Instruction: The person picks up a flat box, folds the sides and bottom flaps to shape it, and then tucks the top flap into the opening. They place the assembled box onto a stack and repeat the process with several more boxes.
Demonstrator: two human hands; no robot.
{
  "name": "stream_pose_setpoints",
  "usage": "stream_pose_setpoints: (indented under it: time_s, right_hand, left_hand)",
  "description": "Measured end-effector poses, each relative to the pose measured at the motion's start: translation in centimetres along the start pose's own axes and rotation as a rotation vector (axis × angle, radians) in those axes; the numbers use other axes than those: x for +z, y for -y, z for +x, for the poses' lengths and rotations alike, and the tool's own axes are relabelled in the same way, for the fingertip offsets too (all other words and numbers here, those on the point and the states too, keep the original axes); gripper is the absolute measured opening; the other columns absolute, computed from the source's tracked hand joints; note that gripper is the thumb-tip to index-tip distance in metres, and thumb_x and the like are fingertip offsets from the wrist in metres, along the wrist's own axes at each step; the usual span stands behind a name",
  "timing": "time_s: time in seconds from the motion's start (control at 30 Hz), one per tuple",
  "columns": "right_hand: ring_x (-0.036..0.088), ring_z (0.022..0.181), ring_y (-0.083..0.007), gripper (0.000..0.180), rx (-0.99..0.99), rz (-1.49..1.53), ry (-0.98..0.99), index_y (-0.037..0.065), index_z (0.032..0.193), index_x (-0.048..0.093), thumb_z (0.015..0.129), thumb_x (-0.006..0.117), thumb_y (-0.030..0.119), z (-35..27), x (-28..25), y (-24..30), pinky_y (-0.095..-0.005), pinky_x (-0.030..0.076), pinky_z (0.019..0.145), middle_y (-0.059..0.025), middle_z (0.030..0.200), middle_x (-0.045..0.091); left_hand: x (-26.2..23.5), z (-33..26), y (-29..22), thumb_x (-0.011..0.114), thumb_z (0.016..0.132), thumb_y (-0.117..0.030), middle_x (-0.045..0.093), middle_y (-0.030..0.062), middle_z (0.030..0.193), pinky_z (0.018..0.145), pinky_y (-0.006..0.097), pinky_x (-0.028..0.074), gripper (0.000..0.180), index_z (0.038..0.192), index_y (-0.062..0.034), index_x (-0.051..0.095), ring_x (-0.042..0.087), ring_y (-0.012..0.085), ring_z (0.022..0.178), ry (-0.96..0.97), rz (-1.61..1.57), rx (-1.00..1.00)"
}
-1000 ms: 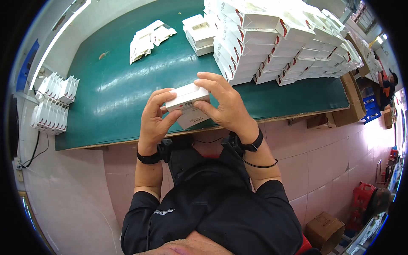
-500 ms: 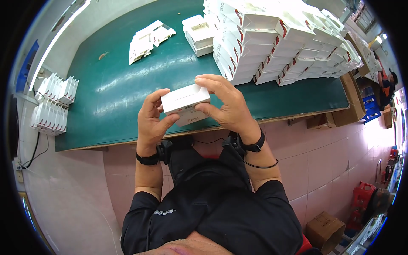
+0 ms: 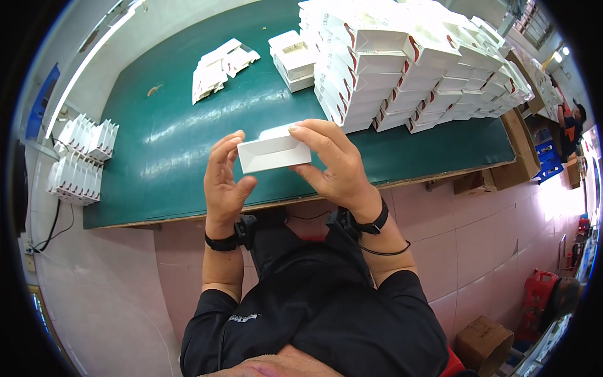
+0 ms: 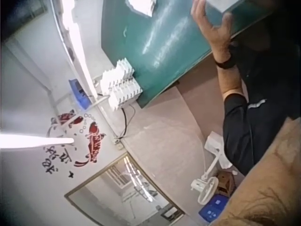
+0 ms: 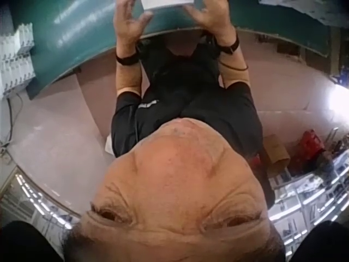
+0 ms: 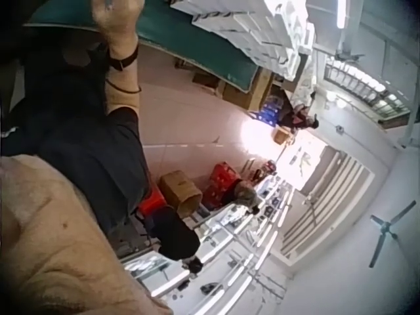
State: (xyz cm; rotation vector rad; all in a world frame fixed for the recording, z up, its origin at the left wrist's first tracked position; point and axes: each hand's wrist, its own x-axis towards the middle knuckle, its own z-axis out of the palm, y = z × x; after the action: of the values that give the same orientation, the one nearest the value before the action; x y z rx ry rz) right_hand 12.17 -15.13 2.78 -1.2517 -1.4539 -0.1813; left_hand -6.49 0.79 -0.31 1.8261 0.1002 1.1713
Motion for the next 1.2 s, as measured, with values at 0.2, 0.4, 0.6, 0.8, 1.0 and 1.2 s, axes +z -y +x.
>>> stream_pose_setpoints:
  time_s: [0.2,0.4,0.6,0.8,1.0,1.2]
  right_hand:
    - [0.068,0.121,-0.0343,0.056,-0.125,-0.134,-0.053,0.003,0.129,0.068,0.076,0.080,-0.010,-0.4,1.4,-0.8,-0.0397,0.059,0.098,-0.0142,0.129,0.064]
    - [0.068,0.123,-0.0356,0.055,-0.197,-0.198,0.028,0.005,0.125,0.070,0.074,0.077,-0.014,-1.6,2.5,-2.3,-0.0411,0.060,0.098,-0.0133,0.126,0.063]
    - [0.065,0.127,-0.0369,0.056,-0.199,-0.229,0.063,0.006,0.125,0.070,0.074,0.078,-0.014,-2.6,2.8,-3.3,-0.0433,0.059,0.102,-0.0136,0.131,0.062]
    - [0.061,0.130,-0.0381,0.050,0.067,-0.245,0.084,0.005,0.125,0.069,0.078,0.080,-0.007,-5.1,1.5,-4.6,-0.0454,0.054,0.106,-0.0162,0.141,0.061]
    - [0.063,0.125,-0.0377,0.043,0.319,-0.243,0.203,0.003,0.123,0.070,0.082,0.081,0.004,-8.7,1.1,-7.1,-0.0444,0.053,0.104,-0.0171,0.137,0.065]
    - [0.067,0.117,-0.0371,0.034,0.347,-0.226,0.227,0.002,0.114,0.072,0.083,0.081,0.012,-9.7,1.4,-7.9,-0.0449,0.053,0.103,-0.0163,0.124,0.072]
  left_hand:
    - [0.0,-1.7,2.5,0.067,0.103,-0.054,0.067,0.0108,0.124,0.099,0.038,0.054,0.060,0.133,-0.0034,0.058,0.065,0.0199,0.112,-0.142,-0.356,-0.391]
    - [0.0,-0.7,2.8,0.063,0.106,-0.051,0.067,0.0060,0.113,0.086,0.034,0.056,0.048,0.124,-0.0074,0.056,0.066,0.0157,0.102,-0.065,-0.681,-0.781]
    - [-0.1,0.4,3.6,0.068,0.105,-0.040,0.068,0.0042,0.110,0.083,0.034,0.056,0.035,0.120,-0.0101,0.056,0.067,0.0143,0.097,-0.055,-0.685,-0.885]
    - [-0.7,2.5,6.1,0.070,0.102,-0.027,0.067,0.0036,0.109,0.082,0.034,0.056,0.027,0.117,-0.0110,0.056,0.066,0.0142,0.096,-0.096,-0.537,-0.861]
    - [-1.4,7.9,11.3,0.070,0.102,-0.028,0.068,0.0044,0.114,0.087,0.035,0.055,0.028,0.120,-0.0118,0.056,0.066,0.0186,0.102,-0.131,-0.444,-0.810]
    - [0.3,14.3,16.1,0.073,0.100,-0.025,0.065,0.0065,0.117,0.088,0.039,0.057,0.030,0.120,-0.0097,0.057,0.063,0.0217,0.104,-0.189,-0.405,-0.784]
